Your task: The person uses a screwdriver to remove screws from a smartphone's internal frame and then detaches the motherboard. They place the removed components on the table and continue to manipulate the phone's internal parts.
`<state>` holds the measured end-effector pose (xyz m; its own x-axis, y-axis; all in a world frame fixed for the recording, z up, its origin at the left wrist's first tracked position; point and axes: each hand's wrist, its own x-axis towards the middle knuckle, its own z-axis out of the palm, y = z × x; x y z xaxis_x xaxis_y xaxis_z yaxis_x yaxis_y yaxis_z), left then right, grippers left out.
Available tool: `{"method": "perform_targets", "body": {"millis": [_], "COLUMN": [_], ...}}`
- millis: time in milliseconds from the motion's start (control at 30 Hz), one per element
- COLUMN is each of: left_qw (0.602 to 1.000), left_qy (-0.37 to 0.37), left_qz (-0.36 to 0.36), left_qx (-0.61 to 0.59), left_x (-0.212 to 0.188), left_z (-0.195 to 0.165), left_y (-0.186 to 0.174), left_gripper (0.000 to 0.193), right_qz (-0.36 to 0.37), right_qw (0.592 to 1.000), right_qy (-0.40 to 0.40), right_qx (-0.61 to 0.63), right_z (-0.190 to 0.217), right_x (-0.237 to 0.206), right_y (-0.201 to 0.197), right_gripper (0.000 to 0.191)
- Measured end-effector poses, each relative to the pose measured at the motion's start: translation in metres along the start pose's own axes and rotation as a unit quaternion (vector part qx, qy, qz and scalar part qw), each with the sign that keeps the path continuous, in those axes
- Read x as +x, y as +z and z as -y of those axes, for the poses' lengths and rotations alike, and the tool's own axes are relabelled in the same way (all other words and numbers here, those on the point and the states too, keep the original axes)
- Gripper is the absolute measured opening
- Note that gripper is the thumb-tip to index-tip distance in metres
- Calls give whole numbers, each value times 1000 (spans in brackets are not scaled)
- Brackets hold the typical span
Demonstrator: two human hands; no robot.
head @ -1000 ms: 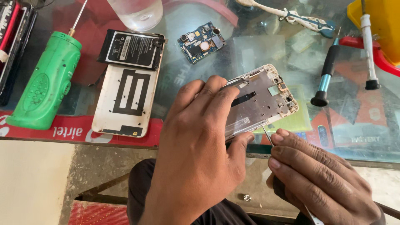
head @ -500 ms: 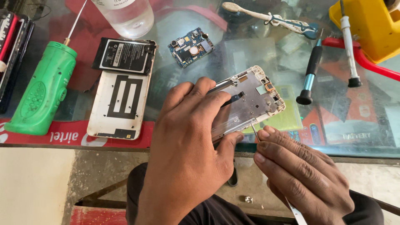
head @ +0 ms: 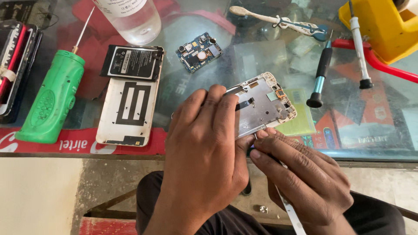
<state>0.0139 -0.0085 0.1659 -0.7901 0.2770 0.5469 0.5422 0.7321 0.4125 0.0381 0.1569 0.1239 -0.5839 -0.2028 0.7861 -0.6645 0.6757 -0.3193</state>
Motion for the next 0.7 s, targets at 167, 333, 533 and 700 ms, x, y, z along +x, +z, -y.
{"method": "perform_targets", "body": {"millis": [167,333,533,700], "left_qw": [999,999,997,993], "left_qy": [-4,-3,23,61], "left_qz": [30,43,42,35], "left_qx": [12,20,56,96], "left_x": [-1,2,0,-1], "left_z": [1,1,3,7], "left_y": [0,1,1,1], "left_gripper": [41,37,36,43], "right_qz": [-14,-2,6,32], "right_qw": [1000,1000,1000,999], "right_qy": [-12,-23,-3,18], "right_qx": [4,6,-4,-1], "right_z": [3,1,1,2], "right_x": [6,10,5,6], "right_y": [2,0,1,-3], "right_gripper": [10,8,10,11]}}
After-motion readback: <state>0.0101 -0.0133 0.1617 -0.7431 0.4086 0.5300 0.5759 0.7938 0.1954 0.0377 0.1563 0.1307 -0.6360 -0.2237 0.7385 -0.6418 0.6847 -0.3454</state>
